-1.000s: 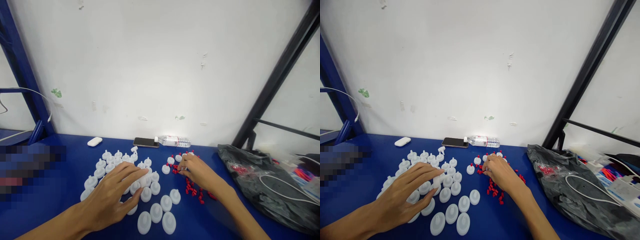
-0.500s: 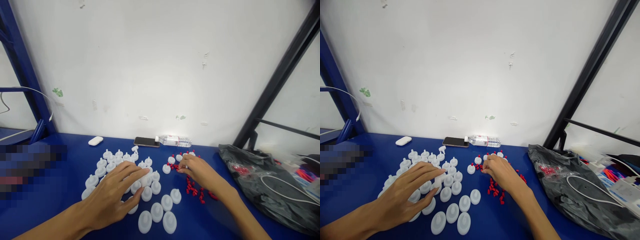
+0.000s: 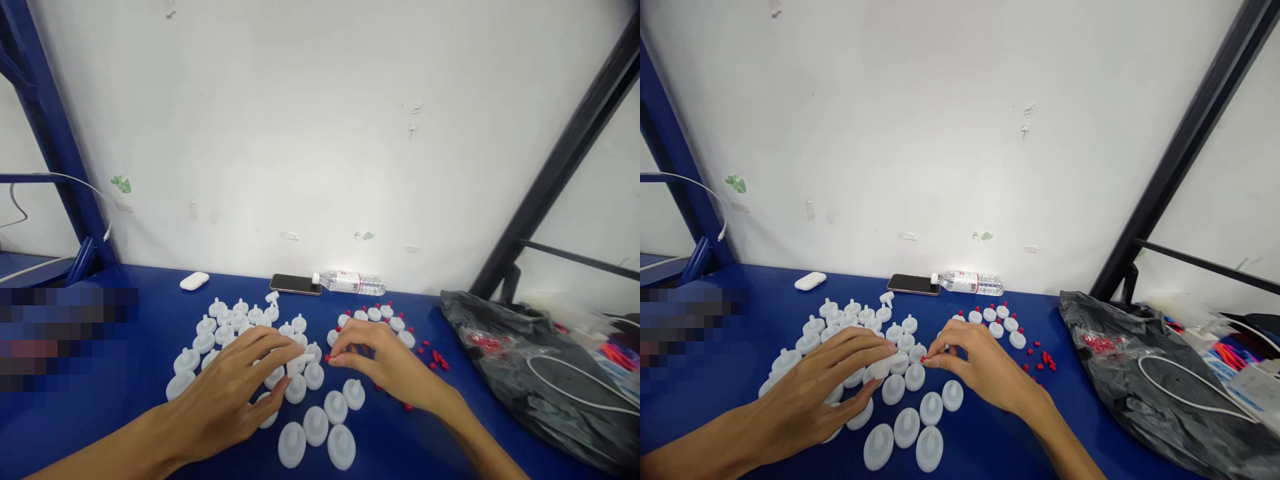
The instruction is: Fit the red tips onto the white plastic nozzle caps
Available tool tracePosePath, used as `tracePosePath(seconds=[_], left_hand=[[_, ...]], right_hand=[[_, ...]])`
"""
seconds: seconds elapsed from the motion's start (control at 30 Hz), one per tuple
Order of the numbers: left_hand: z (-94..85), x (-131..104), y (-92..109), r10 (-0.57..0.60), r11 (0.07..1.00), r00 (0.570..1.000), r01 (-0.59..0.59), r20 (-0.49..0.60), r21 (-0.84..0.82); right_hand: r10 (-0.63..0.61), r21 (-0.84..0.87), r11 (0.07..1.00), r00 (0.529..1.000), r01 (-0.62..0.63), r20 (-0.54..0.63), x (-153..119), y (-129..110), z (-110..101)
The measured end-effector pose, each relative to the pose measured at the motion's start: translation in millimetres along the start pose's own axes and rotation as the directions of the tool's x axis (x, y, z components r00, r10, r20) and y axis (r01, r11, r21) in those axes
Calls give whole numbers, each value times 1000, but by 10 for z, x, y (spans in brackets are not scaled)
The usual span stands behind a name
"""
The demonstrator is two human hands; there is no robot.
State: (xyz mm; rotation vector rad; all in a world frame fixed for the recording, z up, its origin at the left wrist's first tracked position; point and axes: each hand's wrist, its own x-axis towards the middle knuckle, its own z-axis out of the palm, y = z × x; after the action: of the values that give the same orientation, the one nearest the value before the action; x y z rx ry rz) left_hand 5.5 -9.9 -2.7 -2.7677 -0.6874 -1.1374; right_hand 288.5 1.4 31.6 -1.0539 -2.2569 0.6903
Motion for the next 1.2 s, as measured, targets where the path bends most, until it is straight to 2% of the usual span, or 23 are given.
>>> tracePosePath(seconds=[0.23,0.6,1.03,1.2], left_hand=[[-8,8,42,29,1000,998,-29,49,-12],[-14,24,30,-6,1000,999,5,41,26],[-14,13,71,109,994,994,-109,-27,13],[1,5,42,155,988,988,-155,10,14]], right_hand=[[-49,108,993,999,50,-6,22,-56,138],[-43,115,992,997,50,-59,13,-65,93],[-48,162,986,999,49,-7,-3,-139,163],[-96,234,968,995,93,1,-2,-137,174]])
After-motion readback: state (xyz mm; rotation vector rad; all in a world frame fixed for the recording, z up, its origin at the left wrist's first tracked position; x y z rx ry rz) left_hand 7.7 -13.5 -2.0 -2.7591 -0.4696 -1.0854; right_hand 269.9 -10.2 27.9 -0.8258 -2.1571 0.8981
